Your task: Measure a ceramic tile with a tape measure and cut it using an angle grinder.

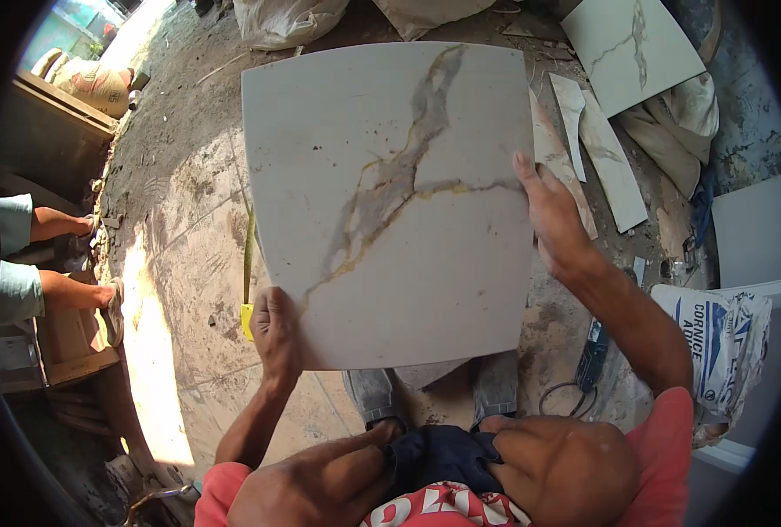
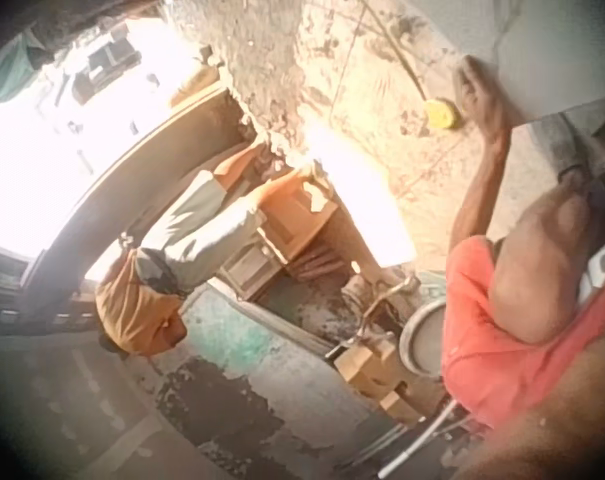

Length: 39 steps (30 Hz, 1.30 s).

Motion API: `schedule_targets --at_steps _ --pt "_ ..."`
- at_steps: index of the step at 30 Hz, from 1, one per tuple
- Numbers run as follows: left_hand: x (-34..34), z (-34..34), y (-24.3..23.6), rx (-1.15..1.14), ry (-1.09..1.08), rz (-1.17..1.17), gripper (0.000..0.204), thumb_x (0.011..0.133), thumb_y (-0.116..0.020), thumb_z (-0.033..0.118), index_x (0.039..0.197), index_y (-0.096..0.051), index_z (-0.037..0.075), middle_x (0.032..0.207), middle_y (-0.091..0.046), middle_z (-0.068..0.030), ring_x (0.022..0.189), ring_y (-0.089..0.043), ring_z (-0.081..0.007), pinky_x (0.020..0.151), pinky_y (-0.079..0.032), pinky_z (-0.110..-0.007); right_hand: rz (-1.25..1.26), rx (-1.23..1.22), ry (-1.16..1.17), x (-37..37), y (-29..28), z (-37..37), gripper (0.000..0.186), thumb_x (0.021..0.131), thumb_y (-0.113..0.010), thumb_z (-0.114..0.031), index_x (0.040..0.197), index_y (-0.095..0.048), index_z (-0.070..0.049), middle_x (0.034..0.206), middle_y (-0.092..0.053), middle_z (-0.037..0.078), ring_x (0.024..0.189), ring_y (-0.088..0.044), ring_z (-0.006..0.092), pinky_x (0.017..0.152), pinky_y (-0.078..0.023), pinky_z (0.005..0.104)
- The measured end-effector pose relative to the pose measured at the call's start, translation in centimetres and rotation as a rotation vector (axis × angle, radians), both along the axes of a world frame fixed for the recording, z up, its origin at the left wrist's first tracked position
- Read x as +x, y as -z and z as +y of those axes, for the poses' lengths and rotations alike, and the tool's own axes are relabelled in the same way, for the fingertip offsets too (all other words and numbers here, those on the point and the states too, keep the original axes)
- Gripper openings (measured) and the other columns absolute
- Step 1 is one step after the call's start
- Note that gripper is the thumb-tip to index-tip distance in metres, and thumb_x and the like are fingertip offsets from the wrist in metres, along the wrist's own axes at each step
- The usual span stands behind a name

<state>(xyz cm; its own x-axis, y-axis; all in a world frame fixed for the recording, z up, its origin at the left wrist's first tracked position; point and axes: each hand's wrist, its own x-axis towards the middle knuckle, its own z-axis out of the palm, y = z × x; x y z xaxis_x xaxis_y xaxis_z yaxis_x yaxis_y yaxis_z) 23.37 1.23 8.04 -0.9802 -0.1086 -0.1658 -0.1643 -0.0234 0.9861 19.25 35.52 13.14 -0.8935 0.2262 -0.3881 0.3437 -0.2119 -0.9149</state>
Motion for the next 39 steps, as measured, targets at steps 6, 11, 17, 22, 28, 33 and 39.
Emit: schedule_targets --at_steps 6,11,17,22,28,33,39 --pt "5.5 8.6 4.2 0.274 0.372 -0.296 0.025 0.094 -0.048 0.025 0.097 -0.051 0.000 0.086 -0.058 -0.0048 0.079 -0.057 -0.0112 0.072 -0.047 -0.025 0.050 0.981 -0.150 -13.6 1.6 1.5 0.055 0.088 -0.041 -0.054 0.075 -0.055 -0.003 0.072 -0.057 0.009 0.069 -0.053 0.0191 0.065 -0.040 0.0359" --pt "7.3 11.4 5.1 0.636 0.632 -0.665 0.046 0.094 -0.043 0.035 0.112 -0.049 -0.007 0.110 -0.057 -0.0176 0.098 -0.059 -0.0225 0.085 -0.048 -0.032 -0.075 1.219 -0.615 -15.5 6.7 -3.1 0.060 0.081 -0.046 -0.061 0.093 -0.063 -0.005 0.085 -0.064 0.017 0.080 -0.061 0.0271 0.075 -0.045 0.0396" --pt "8.0 13.6 7.5 0.753 0.817 -0.822 0.071 0.092 -0.028 0.054 0.120 -0.046 -0.010 0.127 -0.049 -0.0126 0.089 -0.060 -0.0171 0.074 -0.051 -0.025 0.009 1.147 -0.966 -16.8 10.1 -8.5 0.064 0.077 -0.044 -0.068 0.088 -0.065 -0.008 0.079 -0.064 0.013 0.076 -0.061 0.0285 0.068 -0.047 0.0422" --pt "7.8 15.8 9.3 0.887 0.723 -0.897 0.071 0.091 -0.029 0.055 0.120 -0.043 -0.008 0.126 -0.049 -0.0160 0.070 -0.058 -0.0121 0.058 -0.050 -0.021 0.120 1.210 -1.015 -18.0 11.4 -9.3 0.062 0.076 -0.045 -0.069 0.085 -0.066 -0.010 0.073 -0.063 0.013 0.071 -0.061 0.0299 0.065 -0.048 0.0437" --pt "7.3 18.4 10.0 1.048 0.538 -0.896 0.064 0.093 -0.029 0.049 0.129 -0.032 -0.004 0.129 -0.046 -0.0132 0.072 -0.057 -0.0113 0.061 -0.050 -0.022 0.297 1.224 -1.000 -19.1 13.8 -8.8 0.053 0.079 -0.050 -0.060 0.076 -0.065 -0.010 0.070 -0.062 0.014 0.066 -0.061 0.0299 0.062 -0.048 0.0436" --pt "6.8 19.7 9.9 1.051 0.511 -0.895 0.063 0.094 -0.029 0.048 0.131 -0.032 -0.003 0.131 -0.044 -0.0099 0.079 -0.056 -0.0124 0.067 -0.050 -0.024 0.575 1.286 -1.014 -19.2 14.5 -8.2 0.050 0.084 -0.048 -0.053 0.074 -0.062 -0.006 0.071 -0.062 0.014 0.066 -0.062 0.0310 0.061 -0.049 0.0430" --pt "6.4 19.9 10.4 1.033 0.485 -0.914 0.064 0.095 -0.028 0.049 0.129 -0.033 -0.005 0.129 -0.046 -0.0111 0.088 -0.055 -0.0166 0.071 -0.047 -0.028 0.670 1.464 -0.960 -18.0 14.0 -9.1 0.041 0.091 -0.043 -0.042 0.083 -0.058 -0.004 0.075 -0.061 0.016 0.067 -0.063 0.0331 0.057 -0.051 0.0431"
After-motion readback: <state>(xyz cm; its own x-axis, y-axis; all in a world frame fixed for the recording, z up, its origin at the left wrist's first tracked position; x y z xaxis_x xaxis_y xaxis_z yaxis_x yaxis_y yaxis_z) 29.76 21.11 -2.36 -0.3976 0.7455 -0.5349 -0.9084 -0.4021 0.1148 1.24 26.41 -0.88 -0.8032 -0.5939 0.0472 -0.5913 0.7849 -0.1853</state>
